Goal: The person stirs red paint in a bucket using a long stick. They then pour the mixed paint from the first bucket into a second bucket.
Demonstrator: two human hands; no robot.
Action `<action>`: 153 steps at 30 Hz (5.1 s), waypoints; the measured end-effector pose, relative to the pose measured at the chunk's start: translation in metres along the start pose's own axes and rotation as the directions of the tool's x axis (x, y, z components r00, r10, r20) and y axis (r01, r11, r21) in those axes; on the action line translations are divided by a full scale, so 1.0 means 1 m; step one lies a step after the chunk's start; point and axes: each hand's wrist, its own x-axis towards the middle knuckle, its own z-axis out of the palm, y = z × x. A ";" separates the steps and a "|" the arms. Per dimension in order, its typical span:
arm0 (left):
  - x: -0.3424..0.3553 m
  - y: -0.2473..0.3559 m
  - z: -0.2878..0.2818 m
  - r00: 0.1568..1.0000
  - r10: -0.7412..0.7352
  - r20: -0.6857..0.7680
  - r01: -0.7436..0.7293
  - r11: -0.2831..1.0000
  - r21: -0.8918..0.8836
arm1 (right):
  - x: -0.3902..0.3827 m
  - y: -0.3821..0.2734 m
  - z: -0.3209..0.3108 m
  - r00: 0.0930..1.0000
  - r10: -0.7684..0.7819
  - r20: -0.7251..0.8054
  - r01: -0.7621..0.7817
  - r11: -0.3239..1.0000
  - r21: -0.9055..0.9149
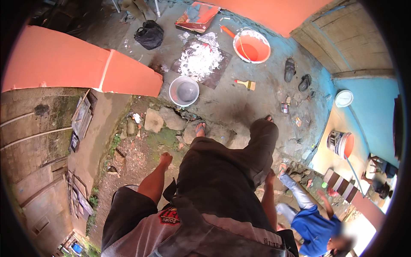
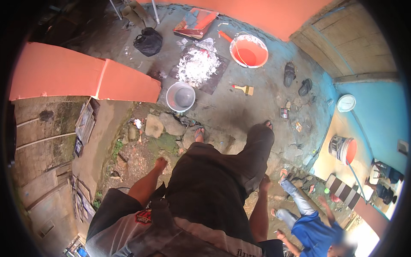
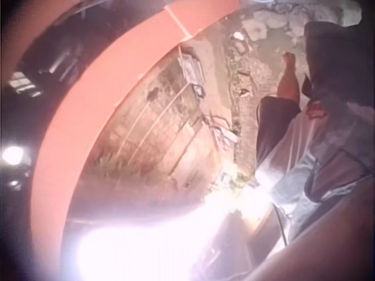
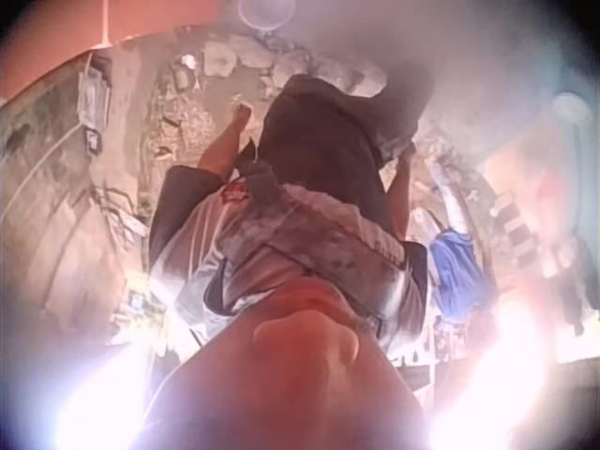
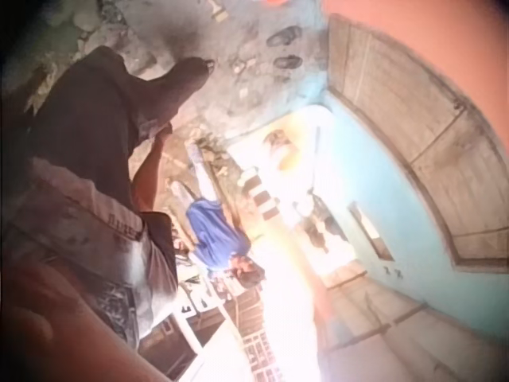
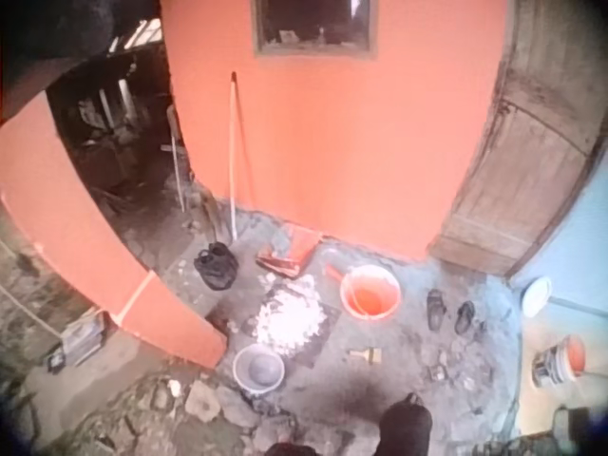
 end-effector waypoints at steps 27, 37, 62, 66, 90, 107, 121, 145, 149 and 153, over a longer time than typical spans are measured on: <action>0.050 0.061 0.014 0.827 0.311 0.469 -0.435 0.882 0.182 | -0.132 -0.118 0.083 0.880 -0.215 -0.423 0.140 0.969 -0.202; 0.119 0.114 0.044 0.822 0.543 0.170 -0.549 0.836 -0.018 | -0.132 -0.122 0.066 0.890 -0.192 -0.414 0.157 0.981 -0.119; -0.121 0.416 0.266 0.739 0.419 0.528 -0.620 0.729 0.289 | 0.027 0.058 -0.097 0.971 0.202 -0.132 -0.108 0.853 0.511; -0.169 0.464 0.289 0.590 0.588 0.554 -0.804 0.488 0.338 | 0.009 0.015 -0.154 0.933 0.357 0.044 -0.305 0.722 0.621; -0.129 0.657 0.272 0.834 0.473 0.285 -0.548 0.773 0.319 | -0.018 -0.165 -0.318 0.959 0.271 0.079 -0.279 0.952 0.123; -0.105 0.612 0.241 0.817 0.491 0.303 -0.553 0.817 0.166 | -0.030 -0.201 -0.286 0.963 0.244 0.113 -0.257 0.958 0.126; -0.108 0.505 0.205 0.893 0.408 0.190 -0.410 0.912 -0.029 | 0.018 -0.181 -0.262 0.965 0.160 0.207 -0.162 0.987 -0.009; -0.450 0.722 0.601 0.477 0.510 0.716 -0.798 0.592 0.110 | 0.235 -0.139 -0.767 0.683 0.182 -0.707 0.281 0.828 0.485; -0.480 0.746 0.659 0.529 0.524 0.667 -0.769 0.628 0.118 | 0.289 -0.121 -0.847 0.604 0.304 -0.737 0.485 0.594 0.642; -0.482 0.770 0.729 0.521 0.634 0.571 -0.814 0.570 0.109 | 0.302 -0.091 -0.865 0.606 0.184 -0.773 0.545 0.611 0.573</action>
